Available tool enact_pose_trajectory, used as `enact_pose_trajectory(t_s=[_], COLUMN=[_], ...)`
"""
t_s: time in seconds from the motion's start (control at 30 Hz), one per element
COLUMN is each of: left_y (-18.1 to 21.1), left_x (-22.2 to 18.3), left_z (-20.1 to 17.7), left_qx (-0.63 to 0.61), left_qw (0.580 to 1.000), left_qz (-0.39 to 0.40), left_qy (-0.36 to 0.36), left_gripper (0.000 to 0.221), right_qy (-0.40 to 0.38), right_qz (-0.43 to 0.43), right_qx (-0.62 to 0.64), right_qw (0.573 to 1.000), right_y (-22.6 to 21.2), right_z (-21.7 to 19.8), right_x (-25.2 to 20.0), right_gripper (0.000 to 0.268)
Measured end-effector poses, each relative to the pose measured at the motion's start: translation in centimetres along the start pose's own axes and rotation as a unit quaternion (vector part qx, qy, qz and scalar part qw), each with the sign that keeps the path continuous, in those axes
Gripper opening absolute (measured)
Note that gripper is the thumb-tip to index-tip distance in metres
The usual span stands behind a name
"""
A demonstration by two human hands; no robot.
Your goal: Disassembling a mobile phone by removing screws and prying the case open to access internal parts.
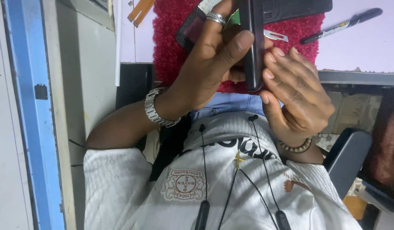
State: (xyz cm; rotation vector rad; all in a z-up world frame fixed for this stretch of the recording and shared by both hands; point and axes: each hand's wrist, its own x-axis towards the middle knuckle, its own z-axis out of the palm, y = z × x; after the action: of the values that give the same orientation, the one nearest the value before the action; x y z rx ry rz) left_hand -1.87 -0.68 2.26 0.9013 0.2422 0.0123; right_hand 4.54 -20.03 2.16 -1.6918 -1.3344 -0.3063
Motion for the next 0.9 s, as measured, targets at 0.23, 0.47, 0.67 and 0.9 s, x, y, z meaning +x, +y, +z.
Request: enact_pose_trajectory(t_s=[0.23,0.47,0.67,0.9], left_y=[-0.2,-1.2,-0.6,-1.6], left_x=[-0.5,0.0,-0.1,0.0], left_z=[-0.5,-1.5,-0.7,-1.9], left_qx=[0.074,0.071,0.035,0.077], left_qw=[0.995,0.993,0.997,0.985], left_qz=[0.064,0.078,0.059,0.137], left_qy=[-0.034,-0.053,-0.04,-0.074], left_gripper=[0.08,0.08,0.087,0.068], right_qy=[-0.007,-0.026,-0.025,-0.041], right_qz=[-0.036,-0.005,-0.004,0.009], right_qx=[-0.022,0.003,0.004,0.008], right_qw=[0.999,1.0,1.0,0.999], right_y=[0.4,0.0,-0.2,-0.3], right_z=[-0.2,-0.6,-0.6,-0.6], right_x=[-0.1,-0.1,0.1,0.3], right_gripper=[0.021,0.022,0.024,0.019])
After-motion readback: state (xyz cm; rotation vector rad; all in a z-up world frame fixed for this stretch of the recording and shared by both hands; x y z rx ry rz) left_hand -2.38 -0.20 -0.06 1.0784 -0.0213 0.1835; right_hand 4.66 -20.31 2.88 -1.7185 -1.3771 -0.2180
